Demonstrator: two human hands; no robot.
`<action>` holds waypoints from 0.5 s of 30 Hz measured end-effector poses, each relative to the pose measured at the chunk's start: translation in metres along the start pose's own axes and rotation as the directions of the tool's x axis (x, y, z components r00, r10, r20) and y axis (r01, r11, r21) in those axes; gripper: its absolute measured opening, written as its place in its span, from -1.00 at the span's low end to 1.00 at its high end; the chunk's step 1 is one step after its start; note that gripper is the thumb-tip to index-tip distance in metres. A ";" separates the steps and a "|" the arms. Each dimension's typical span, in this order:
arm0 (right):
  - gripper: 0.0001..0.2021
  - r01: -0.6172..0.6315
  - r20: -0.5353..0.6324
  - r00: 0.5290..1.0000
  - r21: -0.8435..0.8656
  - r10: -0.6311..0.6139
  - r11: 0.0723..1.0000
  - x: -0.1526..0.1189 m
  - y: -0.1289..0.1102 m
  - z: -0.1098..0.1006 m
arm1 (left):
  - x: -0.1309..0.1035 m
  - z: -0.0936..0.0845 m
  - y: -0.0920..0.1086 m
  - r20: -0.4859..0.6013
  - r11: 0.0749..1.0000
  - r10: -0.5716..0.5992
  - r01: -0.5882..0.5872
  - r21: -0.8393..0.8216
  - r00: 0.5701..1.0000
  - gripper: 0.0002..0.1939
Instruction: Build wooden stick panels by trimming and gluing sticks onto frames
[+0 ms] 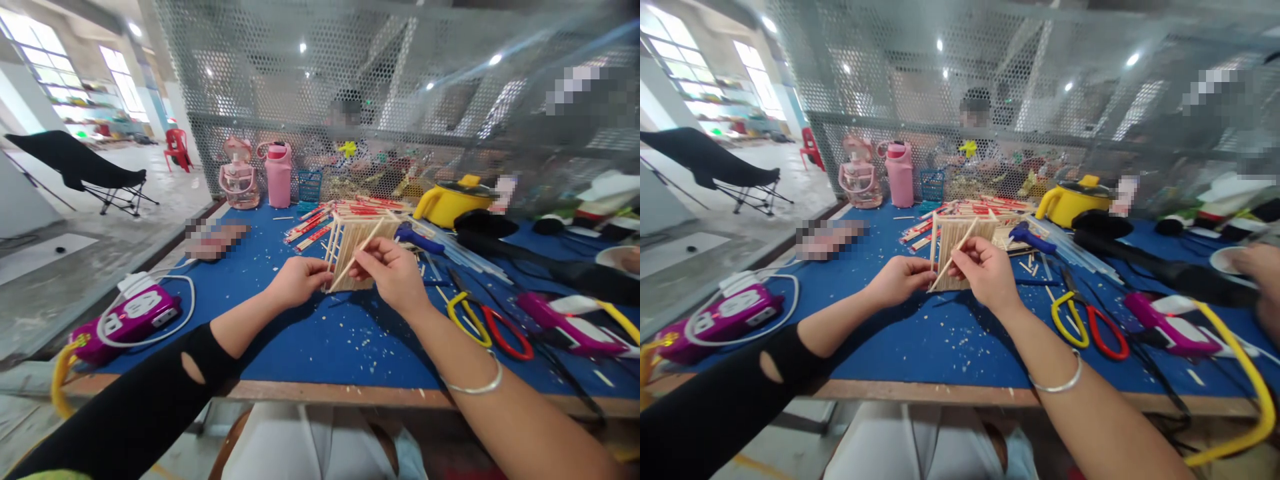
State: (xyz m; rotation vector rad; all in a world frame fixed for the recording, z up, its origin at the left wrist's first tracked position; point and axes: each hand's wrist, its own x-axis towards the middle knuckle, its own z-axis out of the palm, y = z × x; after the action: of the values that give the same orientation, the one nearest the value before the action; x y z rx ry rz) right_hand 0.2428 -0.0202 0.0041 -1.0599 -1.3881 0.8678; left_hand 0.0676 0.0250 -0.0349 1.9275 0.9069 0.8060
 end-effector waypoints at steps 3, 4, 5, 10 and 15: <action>-0.74 -0.042 0.001 0.999 0.072 0.042 0.997 0.002 -0.001 -0.002 | 0.000 -0.003 0.001 -0.004 0.997 0.037 -0.037 0.061 0.999 -0.74; -0.74 -0.041 -0.005 0.999 0.087 0.041 0.995 0.002 -0.001 -0.003 | 0.000 -0.004 0.002 -0.011 0.997 0.036 -0.035 0.073 0.999 -0.74; -0.75 -0.037 -0.012 0.999 0.096 0.039 0.995 0.002 -0.002 -0.003 | -0.001 -0.006 0.004 -0.020 0.996 0.031 -0.029 0.088 0.999 -0.75; -0.76 -0.025 -0.043 0.999 0.108 0.030 0.994 0.000 -0.007 -0.002 | -0.012 -0.019 0.020 -0.157 0.964 0.019 0.024 0.264 0.987 -0.68; -0.78 -0.006 -0.036 0.999 0.107 0.010 0.994 -0.002 -0.007 0.000 | -0.026 -0.017 0.036 0.091 0.918 0.137 -0.161 0.362 0.986 -0.59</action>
State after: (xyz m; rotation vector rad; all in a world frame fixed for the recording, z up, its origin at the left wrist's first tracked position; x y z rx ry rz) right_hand 0.2421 -0.0238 0.0099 -0.9957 -1.2933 0.9139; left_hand 0.0506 -0.0030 -0.0010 2.3612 0.9301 0.6905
